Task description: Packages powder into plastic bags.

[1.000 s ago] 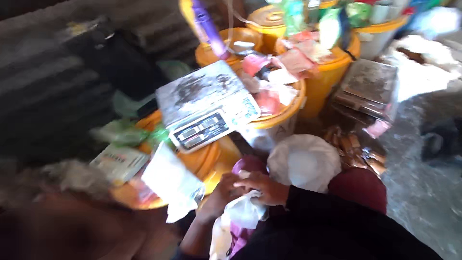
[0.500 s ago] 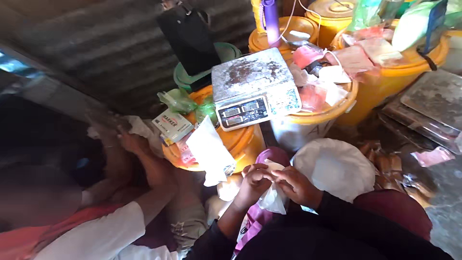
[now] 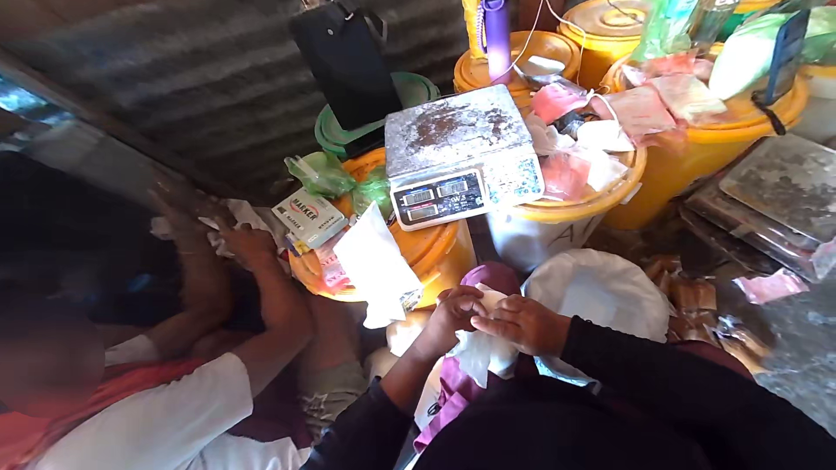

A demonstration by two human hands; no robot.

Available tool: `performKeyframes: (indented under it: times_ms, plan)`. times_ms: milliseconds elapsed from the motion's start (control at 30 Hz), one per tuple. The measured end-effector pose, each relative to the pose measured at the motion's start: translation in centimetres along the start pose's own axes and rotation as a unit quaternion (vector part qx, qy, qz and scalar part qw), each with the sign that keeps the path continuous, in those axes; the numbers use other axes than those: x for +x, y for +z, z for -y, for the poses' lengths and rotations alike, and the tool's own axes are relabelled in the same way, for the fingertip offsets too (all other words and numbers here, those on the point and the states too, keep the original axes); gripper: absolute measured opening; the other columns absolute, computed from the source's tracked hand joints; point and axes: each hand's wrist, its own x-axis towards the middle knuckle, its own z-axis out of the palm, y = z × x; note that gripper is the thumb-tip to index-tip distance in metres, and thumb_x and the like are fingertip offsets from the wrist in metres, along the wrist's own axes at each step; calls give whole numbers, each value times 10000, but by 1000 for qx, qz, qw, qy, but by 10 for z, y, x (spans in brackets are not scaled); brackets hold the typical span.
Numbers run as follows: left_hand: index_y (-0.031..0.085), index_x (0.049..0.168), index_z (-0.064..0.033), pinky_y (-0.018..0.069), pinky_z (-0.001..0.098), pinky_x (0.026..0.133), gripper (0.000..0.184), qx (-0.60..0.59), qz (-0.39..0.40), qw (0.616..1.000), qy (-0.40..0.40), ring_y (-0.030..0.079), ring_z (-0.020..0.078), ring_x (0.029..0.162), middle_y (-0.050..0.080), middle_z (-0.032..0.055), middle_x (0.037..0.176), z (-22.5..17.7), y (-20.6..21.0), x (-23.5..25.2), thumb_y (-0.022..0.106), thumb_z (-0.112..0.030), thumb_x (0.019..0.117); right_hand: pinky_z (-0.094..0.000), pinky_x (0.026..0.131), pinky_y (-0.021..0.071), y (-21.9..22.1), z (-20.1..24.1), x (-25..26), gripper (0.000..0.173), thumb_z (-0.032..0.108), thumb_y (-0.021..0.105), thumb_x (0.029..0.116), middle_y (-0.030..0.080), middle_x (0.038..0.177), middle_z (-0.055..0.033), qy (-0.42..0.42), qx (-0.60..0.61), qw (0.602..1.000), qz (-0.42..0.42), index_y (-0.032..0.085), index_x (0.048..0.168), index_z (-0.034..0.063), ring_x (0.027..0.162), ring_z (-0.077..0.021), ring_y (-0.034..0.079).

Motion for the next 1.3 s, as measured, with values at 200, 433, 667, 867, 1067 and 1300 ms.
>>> performKeyframes:
  times_ms: [200,433,667,867,1067,1300]
  plan:
    - [749,872,-46,337,490,1122,144,13,-48,993,110,616,204,1204,739,95,1062,15,10,-14,664,-154,914,-355,832,556,22,17,-2,333,76,602,923,709,910,-136,162,33,983,-73,661,1237,-16,837,-258,673]
    - [632,943,-197,309,365,1104,146,157,-185,938,248,615,134,1147,703,-3,949,31,36,-17,536,-269,1025,-359,911,507,10,36,14,501,-3,633,860,713,999,-110,397,181,895,-90,596,1357,-58,960,-236,631]
    - [653,995,13,337,463,1088,144,73,-211,971,89,651,195,1111,718,146,1054,11,44,-27,621,-112,931,-331,770,589,5,14,13,222,-3,579,959,711,887,-135,74,31,995,-56,695,1147,18,810,-256,696]
    - [580,1118,-167,378,314,1083,131,185,-204,931,242,579,118,1145,628,24,1098,-14,26,-45,527,-248,1030,-311,804,556,-23,37,62,75,60,521,1001,639,940,-134,6,167,977,-132,591,1023,47,872,-233,641]
    - [642,1361,-108,385,637,1051,481,290,-117,949,46,549,371,1337,617,171,1407,-41,27,-45,517,-427,1023,-312,803,582,11,-18,30,286,-13,546,967,682,993,-61,539,429,675,-263,469,1238,35,886,-124,681]
    - [459,1523,-23,314,791,1038,856,402,-1,913,75,424,465,1438,439,215,1575,-16,65,-35,675,-554,888,-362,867,595,15,21,-7,501,343,316,1116,653,1180,-129,704,477,504,-151,340,1496,18,999,-160,684]
